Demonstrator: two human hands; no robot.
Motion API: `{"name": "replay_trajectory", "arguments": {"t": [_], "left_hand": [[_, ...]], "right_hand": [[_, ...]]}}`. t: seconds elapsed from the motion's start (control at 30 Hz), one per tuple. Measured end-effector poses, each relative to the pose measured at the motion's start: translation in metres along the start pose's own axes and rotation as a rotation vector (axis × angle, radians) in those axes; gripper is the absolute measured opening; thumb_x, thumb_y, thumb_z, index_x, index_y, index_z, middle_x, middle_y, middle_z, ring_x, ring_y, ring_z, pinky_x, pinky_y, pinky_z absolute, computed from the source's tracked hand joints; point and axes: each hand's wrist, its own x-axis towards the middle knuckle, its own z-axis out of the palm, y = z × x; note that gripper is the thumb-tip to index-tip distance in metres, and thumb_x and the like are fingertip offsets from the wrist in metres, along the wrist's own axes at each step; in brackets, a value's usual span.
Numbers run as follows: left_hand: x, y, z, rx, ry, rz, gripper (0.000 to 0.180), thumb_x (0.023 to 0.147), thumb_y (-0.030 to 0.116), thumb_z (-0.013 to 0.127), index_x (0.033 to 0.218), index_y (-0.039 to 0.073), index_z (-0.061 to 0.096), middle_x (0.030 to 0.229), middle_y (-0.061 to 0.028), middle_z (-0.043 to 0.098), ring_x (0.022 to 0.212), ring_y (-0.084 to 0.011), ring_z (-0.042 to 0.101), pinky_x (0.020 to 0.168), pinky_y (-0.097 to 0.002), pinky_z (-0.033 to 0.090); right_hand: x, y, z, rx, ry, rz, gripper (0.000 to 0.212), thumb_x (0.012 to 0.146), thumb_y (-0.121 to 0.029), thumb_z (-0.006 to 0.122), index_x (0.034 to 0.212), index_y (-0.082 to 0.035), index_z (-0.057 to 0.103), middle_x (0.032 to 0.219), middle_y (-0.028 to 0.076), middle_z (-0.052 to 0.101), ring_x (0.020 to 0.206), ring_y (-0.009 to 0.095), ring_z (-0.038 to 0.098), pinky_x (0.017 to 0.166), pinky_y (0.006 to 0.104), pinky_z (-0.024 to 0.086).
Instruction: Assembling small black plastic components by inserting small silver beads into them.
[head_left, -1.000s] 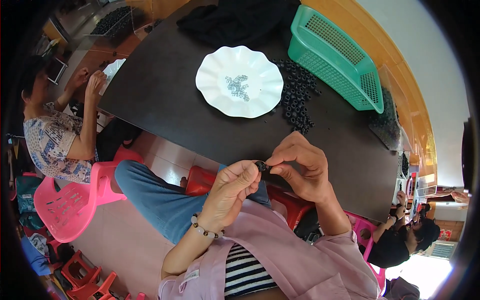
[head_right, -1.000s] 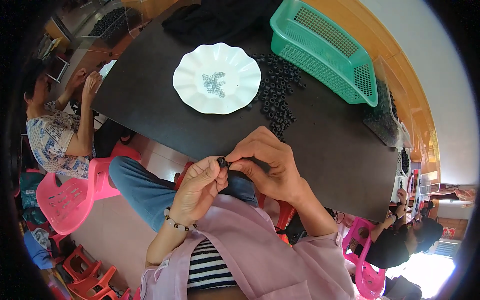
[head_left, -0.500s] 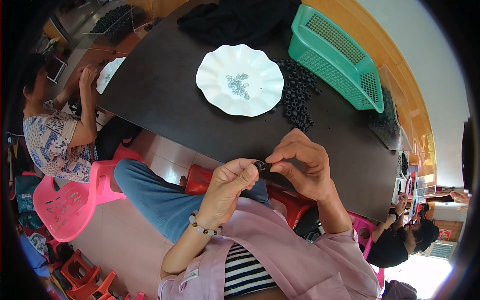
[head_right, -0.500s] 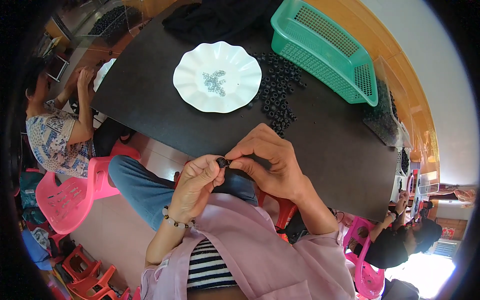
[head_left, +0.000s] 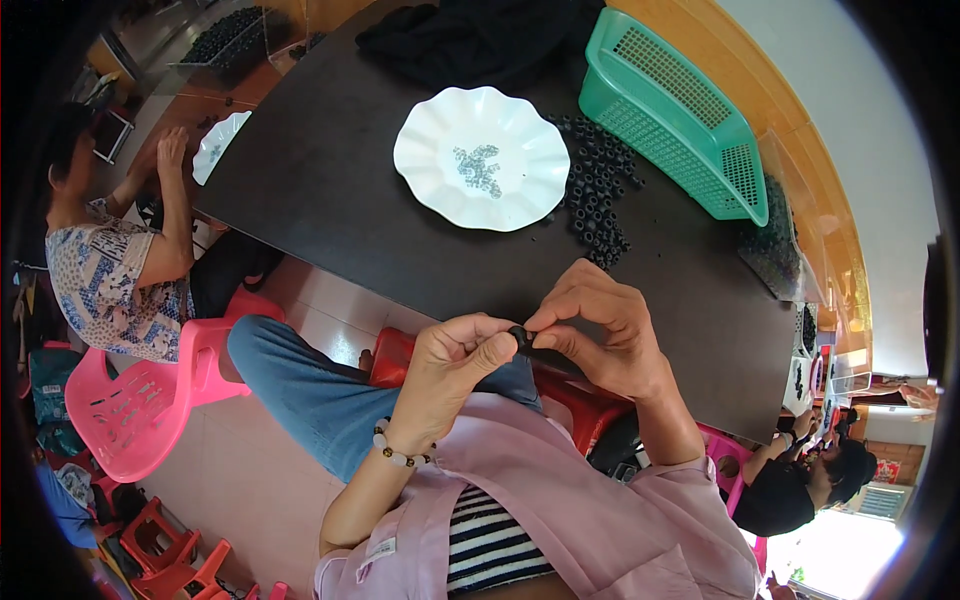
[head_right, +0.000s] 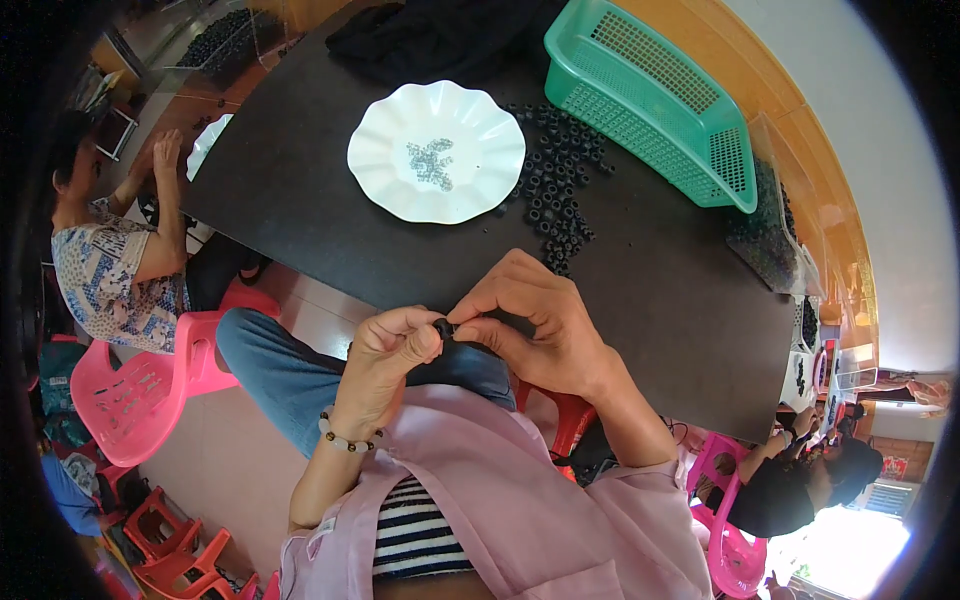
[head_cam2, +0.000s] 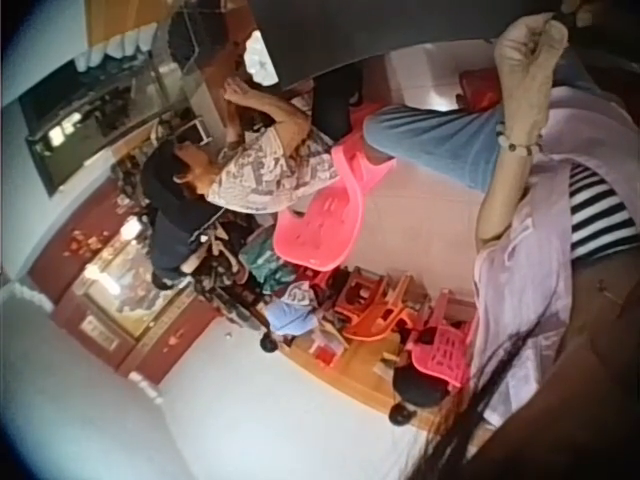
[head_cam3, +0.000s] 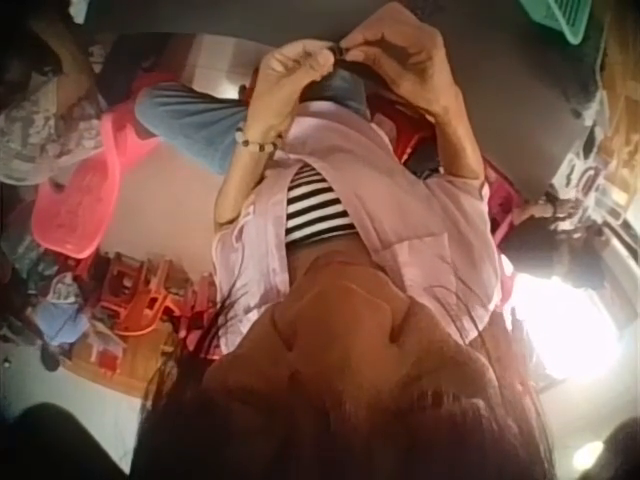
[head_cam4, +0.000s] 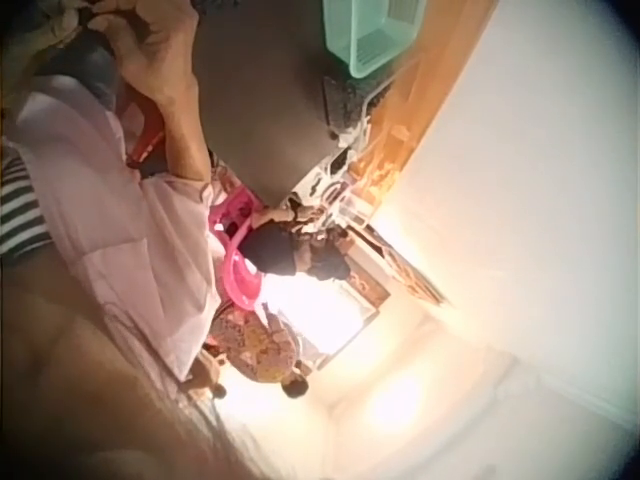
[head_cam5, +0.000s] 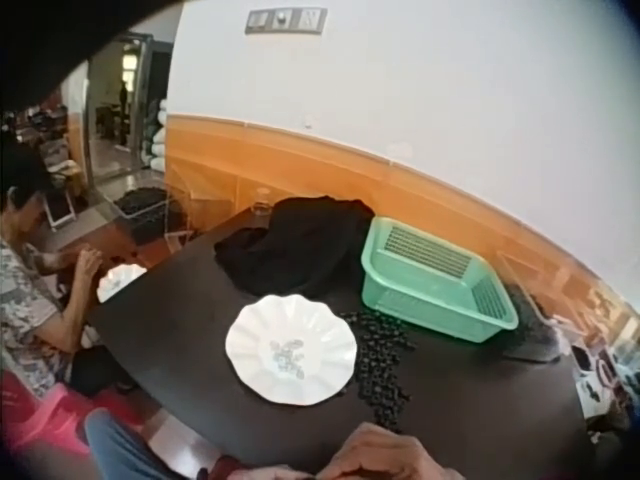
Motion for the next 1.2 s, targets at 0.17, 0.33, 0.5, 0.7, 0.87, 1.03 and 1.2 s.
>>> {"name": "replay_trajectory", "arguments": {"t": [0.17,0.33,0.5,0.7,0.87,1.03,1.2], "left_hand": [[0.001,0.005,-0.008,0.018,-0.059,-0.029,0.021,0.086,0.017,0.074,0.099,0.001,0.070,0.084,-0.0003,0.065,0.078,-0.0061,0.058,0.071,-0.0207,0.046],[0.000,0.011,-0.010,0.062,-0.102,-0.035,0.019,0.085,0.017,0.075,0.094,0.001,0.072,0.085,-0.0017,0.068,0.078,-0.0064,0.060,0.072,-0.0205,0.048],[-0.001,0.005,-0.017,0.053,-0.090,-0.048,0.022,0.086,0.019,0.074,0.095,-0.001,0.072,0.081,-0.0023,0.068,0.074,-0.0057,0.059,0.069,-0.0195,0.048],[-0.005,0.003,-0.015,-0.045,-0.054,-0.025,0.024,0.086,0.024,0.073,0.088,0.000,0.071,0.074,-0.0035,0.065,0.068,-0.0081,0.057,0.065,-0.0210,0.046],[-0.007,0.006,-0.018,-0.035,-0.051,-0.051,0.026,0.088,0.027,0.071,0.081,0.002,0.069,0.071,-0.0028,0.063,0.066,-0.0084,0.054,0.062,-0.0218,0.044],[-0.011,0.013,-0.014,0.045,-0.022,-0.063,0.026,0.090,0.025,0.070,0.078,0.002,0.068,0.070,-0.0016,0.062,0.065,-0.0075,0.053,0.062,-0.0217,0.042],[-0.013,0.012,-0.014,0.039,-0.020,-0.050,0.025,0.089,0.024,0.071,0.079,0.002,0.068,0.070,-0.0016,0.063,0.065,-0.0074,0.053,0.062,-0.0215,0.042]], "right_hand": [[0.003,0.002,-0.002,0.112,-0.094,0.044,0.017,0.076,-0.011,0.078,0.090,-0.004,0.072,0.082,0.004,0.066,0.078,0.018,0.054,0.073,0.0310,0.043],[0.006,0.007,0.002,0.325,-0.213,0.052,0.036,0.083,-0.021,0.073,0.114,-0.004,0.070,0.101,0.009,0.066,0.094,0.019,0.054,0.083,0.0309,0.042],[0.005,0.015,0.010,0.302,-0.251,-0.038,0.037,0.085,-0.025,0.071,0.115,-0.004,0.070,0.106,0.010,0.067,0.096,0.021,0.054,0.085,0.0316,0.042],[0.000,0.017,0.024,0.335,-0.146,-0.037,0.037,0.086,-0.030,0.070,0.112,-0.004,0.071,0.106,0.009,0.069,0.092,0.020,0.054,0.083,0.0323,0.042],[0.000,0.015,0.025,0.201,-0.103,-0.095,0.038,0.084,-0.030,0.072,0.111,-0.004,0.071,0.102,0.008,0.070,0.086,0.020,0.055,0.079,0.0328,0.044],[0.001,0.011,0.021,0.021,-0.125,-0.188,0.040,0.081,-0.029,0.074,0.112,-0.005,0.071,0.101,0.008,0.071,0.081,0.021,0.056,0.074,0.0331,0.046],[0.004,0.002,0.022,0.183,-0.159,-0.069,0.042,0.083,-0.031,0.072,0.113,-0.002,0.070,0.103,0.008,0.070,0.083,0.020,0.056,0.078,0.0325,0.044]]}}
